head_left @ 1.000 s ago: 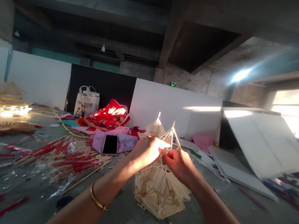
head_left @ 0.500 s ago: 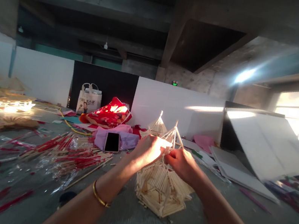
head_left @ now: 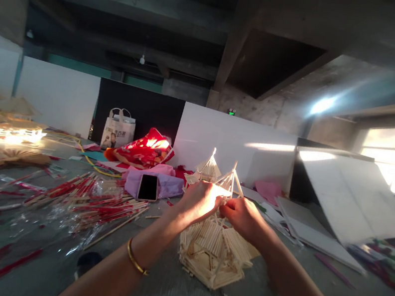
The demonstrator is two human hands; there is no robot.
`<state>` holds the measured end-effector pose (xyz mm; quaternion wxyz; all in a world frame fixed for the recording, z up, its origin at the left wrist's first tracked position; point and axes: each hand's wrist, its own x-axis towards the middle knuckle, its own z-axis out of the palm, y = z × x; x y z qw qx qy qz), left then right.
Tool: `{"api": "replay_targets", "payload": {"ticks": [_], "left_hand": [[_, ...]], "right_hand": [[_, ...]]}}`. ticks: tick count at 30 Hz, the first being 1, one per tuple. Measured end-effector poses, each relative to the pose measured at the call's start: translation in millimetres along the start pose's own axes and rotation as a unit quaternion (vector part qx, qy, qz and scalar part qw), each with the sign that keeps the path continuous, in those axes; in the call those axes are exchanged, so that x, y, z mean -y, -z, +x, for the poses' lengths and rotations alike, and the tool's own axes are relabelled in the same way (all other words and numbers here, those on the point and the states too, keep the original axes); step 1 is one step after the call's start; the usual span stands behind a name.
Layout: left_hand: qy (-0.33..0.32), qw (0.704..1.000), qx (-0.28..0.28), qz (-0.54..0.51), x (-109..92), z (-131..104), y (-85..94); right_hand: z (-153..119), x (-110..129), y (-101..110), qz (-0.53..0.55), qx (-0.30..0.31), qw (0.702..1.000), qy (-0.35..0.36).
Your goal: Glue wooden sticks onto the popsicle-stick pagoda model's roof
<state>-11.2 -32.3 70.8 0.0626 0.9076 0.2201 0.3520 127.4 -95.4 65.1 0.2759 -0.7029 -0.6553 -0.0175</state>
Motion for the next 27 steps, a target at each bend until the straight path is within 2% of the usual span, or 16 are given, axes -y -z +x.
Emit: {"api": "replay_targets", "payload": {"ticks": [4,16,27], "left_hand": [[0.005,1.0,0.015,0.013,-3.2,-1.2,2.5],[0.0,1.0,0.002,0.0,-1.0,-0.3,-2.1],[0.01,1.0,0.014,0.002,-2.5,-0.4,-0.4]], "right_hand": [[0.5,-1.3,-0.9,0.003,-0.005,1.0,-0.003],[-4.4,-6.2,-1.4,0.026,-0.025,0.999,-0.005],[-9.8,0.3,-5.6,0.012,-0.058,0.998,0.008]]}}
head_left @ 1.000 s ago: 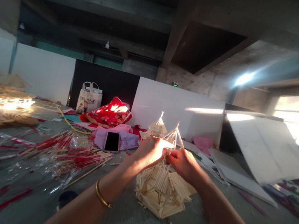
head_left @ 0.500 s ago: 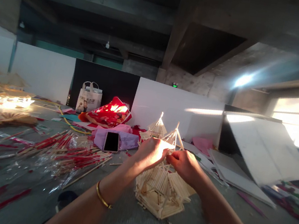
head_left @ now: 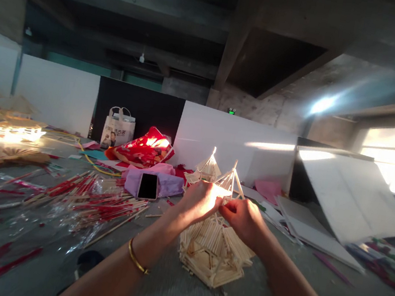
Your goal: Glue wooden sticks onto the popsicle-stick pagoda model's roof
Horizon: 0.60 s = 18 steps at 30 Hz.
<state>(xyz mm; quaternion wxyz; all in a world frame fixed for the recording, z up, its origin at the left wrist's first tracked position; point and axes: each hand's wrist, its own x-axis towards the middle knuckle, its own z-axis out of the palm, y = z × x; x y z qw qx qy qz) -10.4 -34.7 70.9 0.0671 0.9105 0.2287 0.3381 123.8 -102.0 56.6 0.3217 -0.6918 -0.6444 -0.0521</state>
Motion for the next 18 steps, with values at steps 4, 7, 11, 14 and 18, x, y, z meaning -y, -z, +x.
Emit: {"api": "replay_targets", "payload": {"ticks": [4,7,11,14,18], "left_hand": [[0.016,1.0,0.003,-0.015,-3.2,0.2,1.2],[0.01,1.0,-0.012,-0.017,-2.9,0.2,-0.1],[0.003,1.0,-0.019,-0.018,-0.2,0.3,-2.2],[-0.003,0.999,-0.024,-0.027,1.0,0.3,-3.0],[-0.003,0.999,-0.024,-0.023,-0.1,0.2,-2.0]], "right_hand": [[0.4,-2.0,-3.0,0.004,0.0,1.0,-0.011],[-0.5,-0.9,-2.1,0.025,0.013,0.999,-0.03],[-2.2,0.7,-0.4,0.089,0.046,0.993,-0.065],[-2.8,-0.5,-1.7,0.148,0.068,0.983,-0.088],[-4.0,1.1,-3.5,0.224,0.084,0.964,-0.119]]}}
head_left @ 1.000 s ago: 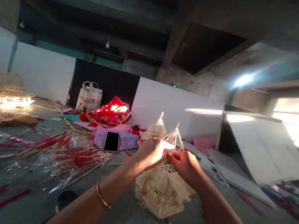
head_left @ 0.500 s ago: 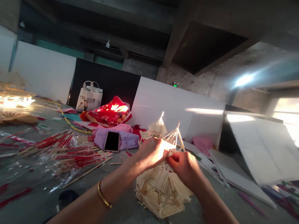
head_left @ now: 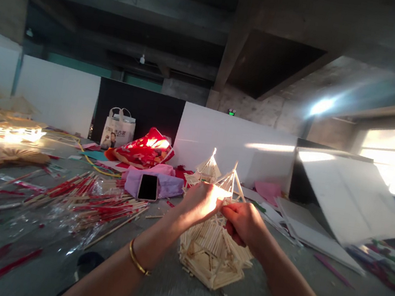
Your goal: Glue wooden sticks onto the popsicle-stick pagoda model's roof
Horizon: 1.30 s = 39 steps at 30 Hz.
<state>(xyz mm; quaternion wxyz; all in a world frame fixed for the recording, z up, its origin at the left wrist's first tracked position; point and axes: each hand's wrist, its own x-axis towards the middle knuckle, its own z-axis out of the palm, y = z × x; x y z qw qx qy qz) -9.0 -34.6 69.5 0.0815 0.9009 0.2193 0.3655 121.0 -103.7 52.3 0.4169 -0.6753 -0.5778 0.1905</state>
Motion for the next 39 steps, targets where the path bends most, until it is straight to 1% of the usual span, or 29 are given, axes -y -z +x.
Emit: {"api": "replay_targets", "payload": {"ticks": [8,12,20,22,25,28,30,32,33,35,37,39], "left_hand": [[-0.002,1.0,0.003,0.018,1.2,1.4,-1.7],[-0.007,1.0,-0.01,0.022,4.0,2.0,-4.8],[-0.005,1.0,-0.005,0.012,5.6,2.7,-8.8],[-0.014,1.0,-0.017,-0.006,3.5,0.5,-6.0],[-0.018,0.998,-0.038,-0.035,-0.4,-7.5,3.5],[0.025,0.993,-0.062,-0.094,-1.2,-23.4,12.8],[0.076,0.983,-0.067,-0.156,0.4,-38.3,14.4],[0.146,0.96,-0.041,-0.236,2.3,-55.4,11.7],[0.183,0.941,-0.018,-0.284,2.8,-64.2,9.3],[0.237,0.893,0.02,-0.381,2.3,-81.0,4.3],[0.261,0.854,0.023,-0.45,-0.2,-95.3,0.6],[0.273,0.832,0.003,-0.483,-3.7,-106.1,-0.9]], "right_hand": [[-7.9,13.0,-3.9,0.122,0.024,0.991,-0.042],[-5.4,9.7,-8.2,0.156,0.024,0.986,-0.051],[-3.3,2.8,-15.8,0.2,0.004,0.978,-0.054],[-4.6,0.8,-15.4,0.205,0.001,0.977,-0.05],[-10.7,-1.5,-14.5,0.209,0.003,0.977,-0.041],[-24.0,-1.1,-15.9,0.223,0.025,0.974,-0.035],[-35.3,-0.1,-19.1,0.227,0.051,0.972,-0.024],[-46.0,0.5,-24.1,0.213,0.072,0.974,-0.008],[-50.8,0.5,-27.1,0.203,0.08,0.976,0.003],[-59.1,0.5,-33.7,0.186,0.088,0.978,0.022],[-65.7,1.1,-40.2,0.169,0.095,0.98,0.038],[-71.2,2.7,-46.1,0.145,0.1,0.983,0.054]]}}
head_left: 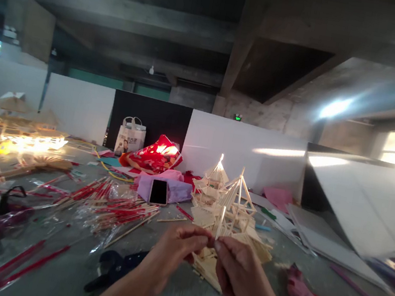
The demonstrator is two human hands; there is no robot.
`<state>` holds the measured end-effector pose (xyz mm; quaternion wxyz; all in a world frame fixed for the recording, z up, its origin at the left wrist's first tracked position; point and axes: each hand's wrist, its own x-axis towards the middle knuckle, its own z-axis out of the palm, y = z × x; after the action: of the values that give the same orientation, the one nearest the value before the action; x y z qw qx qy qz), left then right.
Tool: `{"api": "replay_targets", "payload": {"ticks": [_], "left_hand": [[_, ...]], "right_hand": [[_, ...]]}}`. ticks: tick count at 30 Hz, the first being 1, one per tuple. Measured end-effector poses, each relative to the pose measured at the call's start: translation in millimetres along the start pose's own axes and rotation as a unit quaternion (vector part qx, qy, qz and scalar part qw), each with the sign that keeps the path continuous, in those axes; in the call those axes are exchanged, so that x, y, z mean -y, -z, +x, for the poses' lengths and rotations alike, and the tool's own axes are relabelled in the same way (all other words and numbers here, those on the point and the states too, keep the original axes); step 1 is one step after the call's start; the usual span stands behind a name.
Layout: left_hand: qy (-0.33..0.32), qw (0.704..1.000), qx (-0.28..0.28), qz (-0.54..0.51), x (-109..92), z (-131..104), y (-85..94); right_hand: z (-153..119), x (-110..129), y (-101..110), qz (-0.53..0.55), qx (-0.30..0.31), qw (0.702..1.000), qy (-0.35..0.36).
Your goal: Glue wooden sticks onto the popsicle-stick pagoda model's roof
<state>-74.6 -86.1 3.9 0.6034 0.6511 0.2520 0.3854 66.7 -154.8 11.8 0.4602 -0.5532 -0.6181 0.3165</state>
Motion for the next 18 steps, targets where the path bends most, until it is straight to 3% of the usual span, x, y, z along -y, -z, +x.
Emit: {"api": "replay_targets", "payload": {"ticks": [5,9,11,13,15,18], "left_hand": [[0.019,0.999,-0.035,-0.025,3.2,-13.9,4.9],[-0.038,0.984,-0.108,0.134,7.6,-19.4,25.2],[-0.138,0.94,-0.156,0.272,8.9,-25.7,38.0],[-0.25,0.87,-0.156,0.396,6.8,-34.5,48.7],[-0.322,0.809,-0.107,0.48,0.7,-42.5,56.5],[-0.333,0.771,-0.007,0.542,-10.8,-46.4,65.7]], "right_hand": [[-4.8,2.4,-14.6,-0.06,0.034,0.997,0.031],[-4.0,-0.7,-22.1,-0.047,0.072,0.996,0.001],[-2.9,-4.0,-25.1,-0.027,0.098,0.995,-0.022],[-1.8,-6.4,-28.0,-0.025,0.127,0.991,-0.03],[-0.6,-5.9,-30.8,-0.038,0.166,0.985,-0.027],[2.1,0.5,-34.4,-0.069,0.227,0.971,-0.028]]}}
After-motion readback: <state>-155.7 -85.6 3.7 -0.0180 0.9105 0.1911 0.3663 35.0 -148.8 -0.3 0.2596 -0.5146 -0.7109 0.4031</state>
